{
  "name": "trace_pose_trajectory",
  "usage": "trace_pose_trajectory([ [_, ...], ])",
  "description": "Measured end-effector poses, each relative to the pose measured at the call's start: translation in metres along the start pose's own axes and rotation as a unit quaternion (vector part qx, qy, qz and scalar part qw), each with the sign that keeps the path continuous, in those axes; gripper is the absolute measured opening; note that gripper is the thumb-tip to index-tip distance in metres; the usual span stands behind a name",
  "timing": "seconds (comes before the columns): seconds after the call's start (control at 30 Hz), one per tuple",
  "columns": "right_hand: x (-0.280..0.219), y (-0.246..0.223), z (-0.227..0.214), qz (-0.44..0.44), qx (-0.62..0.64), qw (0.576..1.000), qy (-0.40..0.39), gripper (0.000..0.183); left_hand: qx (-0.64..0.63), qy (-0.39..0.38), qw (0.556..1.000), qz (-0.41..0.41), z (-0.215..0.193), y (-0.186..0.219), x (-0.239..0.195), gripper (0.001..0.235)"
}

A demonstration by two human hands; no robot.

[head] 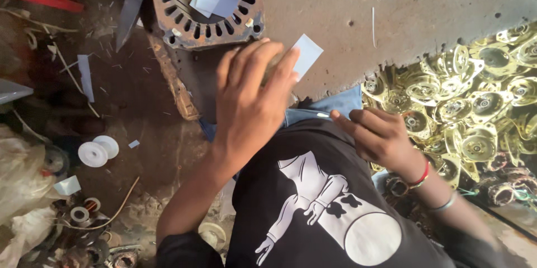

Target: The person inserts white insulation papers into the internal slots of a motor stator, using a small screwdriver to press and position each piece securely. They handle several stator cores and a metal motor housing on the cluttered workbench.

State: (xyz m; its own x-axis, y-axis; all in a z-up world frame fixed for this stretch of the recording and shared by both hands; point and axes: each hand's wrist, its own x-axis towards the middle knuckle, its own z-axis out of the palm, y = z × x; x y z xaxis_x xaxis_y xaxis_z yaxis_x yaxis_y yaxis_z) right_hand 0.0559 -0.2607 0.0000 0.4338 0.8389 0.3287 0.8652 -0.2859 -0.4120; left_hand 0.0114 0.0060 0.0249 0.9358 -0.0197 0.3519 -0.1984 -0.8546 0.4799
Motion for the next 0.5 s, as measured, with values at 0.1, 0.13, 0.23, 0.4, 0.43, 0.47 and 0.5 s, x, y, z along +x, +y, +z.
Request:
trace_pose_trajectory([
  [0.1,-0.007,-0.008,0.021,0.093,0.015,0.993,0.072,0.054,-0.01,-0.003,0.999,0.033,0.004,0.0,0.001,0.03],
  [0.13,-0.008,-0.011,0.026,0.112,0.015,0.989,0.092,0.05,-0.001,-0.011,0.998,0.058,0.006,-0.001,0.0,0.026],
  [0.23,-0.006,-0.014,0.034,0.143,0.009,0.98,0.135,0.044,-0.006,-0.018,0.999,0.047,0.012,-0.003,-0.001,0.013],
  [0.4,0.007,-0.011,0.022,0.158,0.015,0.972,0.174,0.038,0.066,-0.005,0.991,0.119,0.021,-0.001,-0.011,0.022],
  [0.43,0.011,-0.008,0.015,0.156,0.012,0.973,0.172,0.039,0.085,0.004,0.987,0.139,0.022,-0.001,-0.013,0.027],
  [0.47,0.015,-0.008,0.007,0.157,0.011,0.973,0.168,0.04,0.084,0.006,0.986,0.143,0.023,-0.003,-0.015,0.029],
  [0.5,0.021,-0.006,0.001,0.154,0.002,0.977,0.146,0.041,0.084,0.007,0.986,0.147,0.025,-0.005,-0.016,0.032],
])
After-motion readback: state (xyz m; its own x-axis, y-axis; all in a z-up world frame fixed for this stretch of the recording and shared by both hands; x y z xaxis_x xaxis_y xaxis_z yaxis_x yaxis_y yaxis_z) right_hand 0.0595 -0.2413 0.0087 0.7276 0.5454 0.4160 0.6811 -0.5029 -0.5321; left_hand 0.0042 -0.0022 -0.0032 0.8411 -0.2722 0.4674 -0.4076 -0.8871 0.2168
